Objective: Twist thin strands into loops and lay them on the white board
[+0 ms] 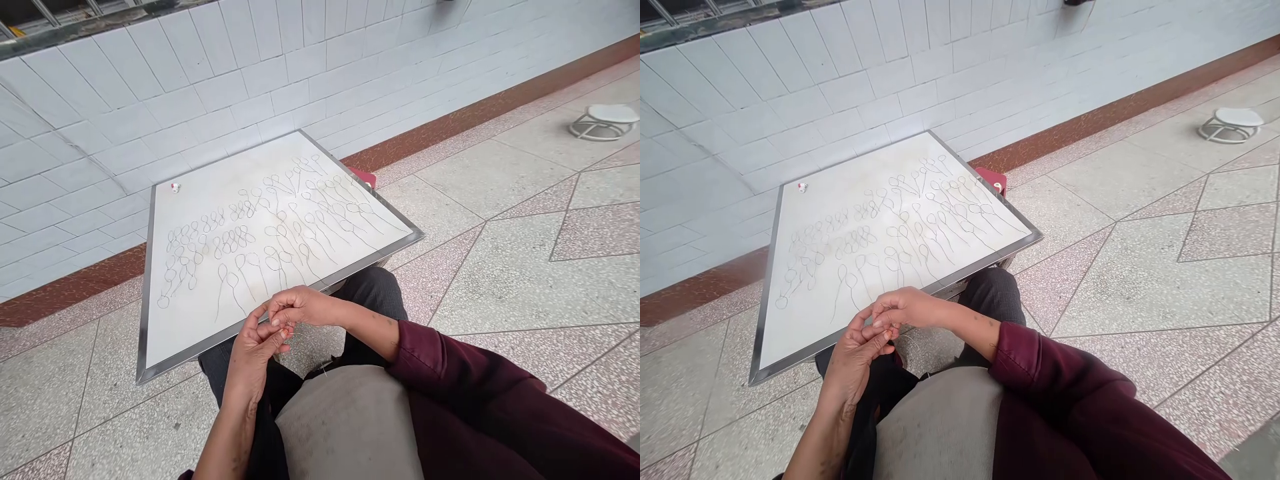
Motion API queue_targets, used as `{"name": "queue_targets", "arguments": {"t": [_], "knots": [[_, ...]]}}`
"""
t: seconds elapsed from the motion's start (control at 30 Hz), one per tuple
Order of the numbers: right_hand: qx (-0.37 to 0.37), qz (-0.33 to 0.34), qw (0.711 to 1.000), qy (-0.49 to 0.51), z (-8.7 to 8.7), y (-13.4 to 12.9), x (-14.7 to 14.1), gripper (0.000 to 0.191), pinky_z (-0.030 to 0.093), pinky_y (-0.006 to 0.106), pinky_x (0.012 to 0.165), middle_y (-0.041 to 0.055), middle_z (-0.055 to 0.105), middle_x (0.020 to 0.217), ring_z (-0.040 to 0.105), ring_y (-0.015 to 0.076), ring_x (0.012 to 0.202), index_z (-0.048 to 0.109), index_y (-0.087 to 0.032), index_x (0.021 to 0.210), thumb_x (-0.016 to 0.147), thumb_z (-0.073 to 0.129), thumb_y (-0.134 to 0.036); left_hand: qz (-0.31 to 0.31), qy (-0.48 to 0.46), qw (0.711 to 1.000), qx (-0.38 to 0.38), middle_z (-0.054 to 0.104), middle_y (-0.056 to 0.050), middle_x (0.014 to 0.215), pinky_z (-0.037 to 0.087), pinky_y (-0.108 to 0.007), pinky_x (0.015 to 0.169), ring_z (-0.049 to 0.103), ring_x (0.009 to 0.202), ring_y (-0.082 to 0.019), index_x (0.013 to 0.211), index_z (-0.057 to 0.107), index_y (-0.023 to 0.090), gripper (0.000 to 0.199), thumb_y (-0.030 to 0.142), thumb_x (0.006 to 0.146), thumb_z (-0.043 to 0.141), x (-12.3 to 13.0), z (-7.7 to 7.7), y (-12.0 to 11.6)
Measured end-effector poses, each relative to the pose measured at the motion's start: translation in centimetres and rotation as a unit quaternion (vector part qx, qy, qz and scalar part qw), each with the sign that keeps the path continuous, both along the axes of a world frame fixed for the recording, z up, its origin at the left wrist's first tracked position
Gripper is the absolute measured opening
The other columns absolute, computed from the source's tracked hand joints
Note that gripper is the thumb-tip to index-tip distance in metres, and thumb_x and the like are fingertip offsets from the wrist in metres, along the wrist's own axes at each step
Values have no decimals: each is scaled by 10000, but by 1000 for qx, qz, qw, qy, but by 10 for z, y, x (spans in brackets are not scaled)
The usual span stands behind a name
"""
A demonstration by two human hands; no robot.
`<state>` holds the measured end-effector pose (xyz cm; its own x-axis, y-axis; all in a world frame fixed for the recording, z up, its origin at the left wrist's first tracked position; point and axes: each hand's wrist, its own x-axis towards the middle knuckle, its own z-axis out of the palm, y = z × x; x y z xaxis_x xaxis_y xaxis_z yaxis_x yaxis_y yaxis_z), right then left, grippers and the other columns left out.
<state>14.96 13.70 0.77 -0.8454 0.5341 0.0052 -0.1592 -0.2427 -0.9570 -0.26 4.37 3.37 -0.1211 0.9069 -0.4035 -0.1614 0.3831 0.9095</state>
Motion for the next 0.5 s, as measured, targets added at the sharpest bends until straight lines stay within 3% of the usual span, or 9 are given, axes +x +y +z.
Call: {"name": "queue_targets", "arguments": {"t": [0.13,0.27,0.4,0.5], "knots": [[74,-145,985,-55,-1,-7,-2,251,463,268,666,-14,628,857,584,131,722,581,-221,1005,879,698,-404,82,5,996,26,755,-12,731,547,-298,691,728,825,-225,1239,622,177,735,341,589,923,2,-1,0],[237,-165,939,-185,-9,-26,-3,251,409,260,635,-10,649,829,580,151,723,565,-228,995,898,710,-409,158,7,985,63,749,8,731,511,-271,697,699,753,-175,1245,604,179,717,341,616,908,1,-6,-1],[461,-209,817,-275,-19,-41,-12,70,349,262,605,23,675,839,587,168,743,592,-200,970,987,586,-268,205,-12,976,73,749,-3,741,472,-250,668,670,724,-151,1227,613,163,707,325,607,911,0,-14,0],[554,-227,741,-304,-24,-45,-19,113,327,262,586,19,672,815,585,165,748,600,-188,938,1015,533,-235,219,-26,973,69,751,-20,750,460,-242,638,652,703,-141,1200,621,145,703,295,581,918,0,-18,1]]}}
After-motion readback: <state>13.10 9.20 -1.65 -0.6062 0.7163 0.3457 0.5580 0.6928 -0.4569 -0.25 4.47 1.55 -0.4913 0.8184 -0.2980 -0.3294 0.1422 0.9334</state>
